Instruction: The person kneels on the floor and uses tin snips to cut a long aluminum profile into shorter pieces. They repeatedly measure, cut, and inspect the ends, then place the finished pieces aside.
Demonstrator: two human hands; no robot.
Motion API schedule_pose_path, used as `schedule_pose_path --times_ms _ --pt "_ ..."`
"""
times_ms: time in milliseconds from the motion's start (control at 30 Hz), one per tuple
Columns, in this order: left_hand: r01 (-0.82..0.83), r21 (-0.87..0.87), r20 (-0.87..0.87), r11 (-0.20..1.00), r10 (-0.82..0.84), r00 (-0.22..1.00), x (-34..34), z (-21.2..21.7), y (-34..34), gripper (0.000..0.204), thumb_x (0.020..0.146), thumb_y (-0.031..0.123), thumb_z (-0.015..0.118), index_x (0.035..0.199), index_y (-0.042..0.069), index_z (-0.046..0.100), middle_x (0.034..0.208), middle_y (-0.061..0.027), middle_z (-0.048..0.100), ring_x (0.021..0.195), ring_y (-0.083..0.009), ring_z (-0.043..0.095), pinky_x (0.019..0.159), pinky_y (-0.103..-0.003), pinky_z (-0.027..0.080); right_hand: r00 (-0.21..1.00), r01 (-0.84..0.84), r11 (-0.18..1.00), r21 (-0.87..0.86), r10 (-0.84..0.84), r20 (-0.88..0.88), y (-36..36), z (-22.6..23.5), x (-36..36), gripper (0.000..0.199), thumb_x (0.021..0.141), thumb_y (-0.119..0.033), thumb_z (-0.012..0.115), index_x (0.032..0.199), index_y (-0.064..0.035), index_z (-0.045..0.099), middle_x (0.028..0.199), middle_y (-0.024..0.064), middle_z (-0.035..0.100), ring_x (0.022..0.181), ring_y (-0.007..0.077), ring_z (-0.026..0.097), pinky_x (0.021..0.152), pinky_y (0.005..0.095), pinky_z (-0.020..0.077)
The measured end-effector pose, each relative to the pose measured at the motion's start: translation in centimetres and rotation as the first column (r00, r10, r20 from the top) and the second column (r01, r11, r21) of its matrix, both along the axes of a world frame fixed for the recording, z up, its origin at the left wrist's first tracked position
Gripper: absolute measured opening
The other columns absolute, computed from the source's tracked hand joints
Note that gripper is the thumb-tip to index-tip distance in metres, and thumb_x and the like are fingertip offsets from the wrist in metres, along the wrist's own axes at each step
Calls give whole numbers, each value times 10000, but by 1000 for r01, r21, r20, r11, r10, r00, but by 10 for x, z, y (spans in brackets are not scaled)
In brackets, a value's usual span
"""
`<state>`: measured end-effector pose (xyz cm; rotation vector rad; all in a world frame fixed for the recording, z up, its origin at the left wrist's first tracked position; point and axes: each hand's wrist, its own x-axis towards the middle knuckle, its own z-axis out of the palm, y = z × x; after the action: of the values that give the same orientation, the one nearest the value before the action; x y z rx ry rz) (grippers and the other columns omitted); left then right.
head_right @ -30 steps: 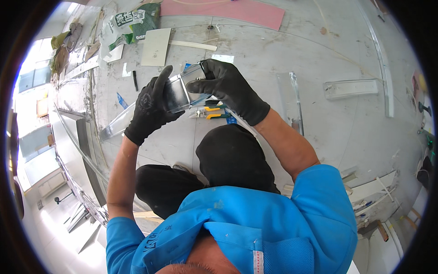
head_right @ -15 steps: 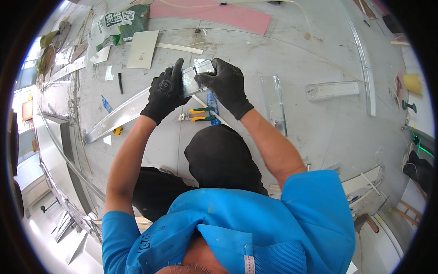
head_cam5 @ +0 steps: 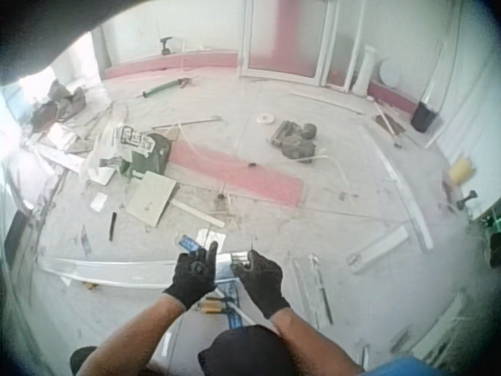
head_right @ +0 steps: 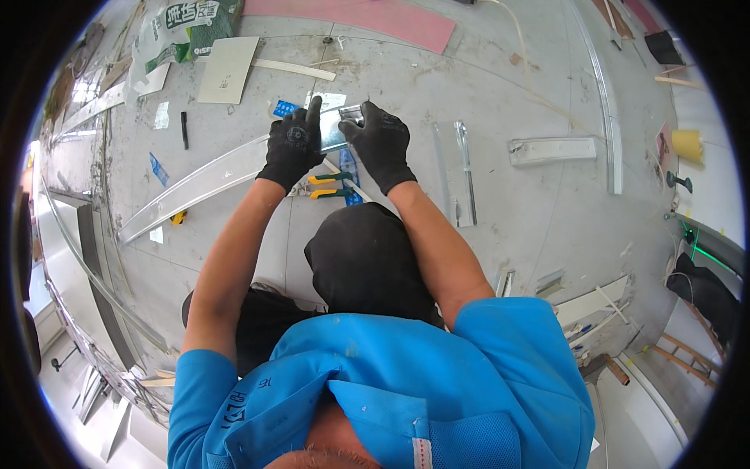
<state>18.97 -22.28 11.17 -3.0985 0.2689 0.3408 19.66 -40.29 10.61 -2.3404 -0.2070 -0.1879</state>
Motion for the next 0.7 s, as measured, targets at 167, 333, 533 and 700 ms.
schedule_pose_path --times_ms 167,333,533,700 --pt "11 -321 466 947 148 872 -41 -26 9 848 602 394 890 1294 89 507 1150 -96 588 1170 -290 527 973 -477 418 931 35 964 263 65 -359 -6 -41 11 340 788 -366 728 839 -34 675 697 124 666 661 270 646 650 375 492" --pt "-540 -605 -795 -585 475 376 -90 -73 -9 315 812 281 821 963 97 616 844 -38 645 759 -172 651 658 -324 529 825 -21 931 364 221 -520 -5 -49 9 310 858 -263 733 1015 2 695 815 60 701 717 93 636 666 277 513" --pt "-202 -179 -782 -963 15 623 -99 -108 -19 271 947 270 654 1151 92 630 1016 -74 692 937 -236 673 846 -397 550 718 -139 839 526 451 -530 17 -54 -10 350 874 -321 718 1000 5 699 840 88 712 735 132 651 689 316 510" --pt "-156 -162 -762 -974 23 648 -95 -100 -4 279 946 242 654 1170 82 605 1065 -91 694 972 -240 673 867 -416 548 793 -97 818 567 408 -452 -18 -92 -31 350 946 -313 643 1096 3 632 981 112 676 919 201 649 829 338 523"
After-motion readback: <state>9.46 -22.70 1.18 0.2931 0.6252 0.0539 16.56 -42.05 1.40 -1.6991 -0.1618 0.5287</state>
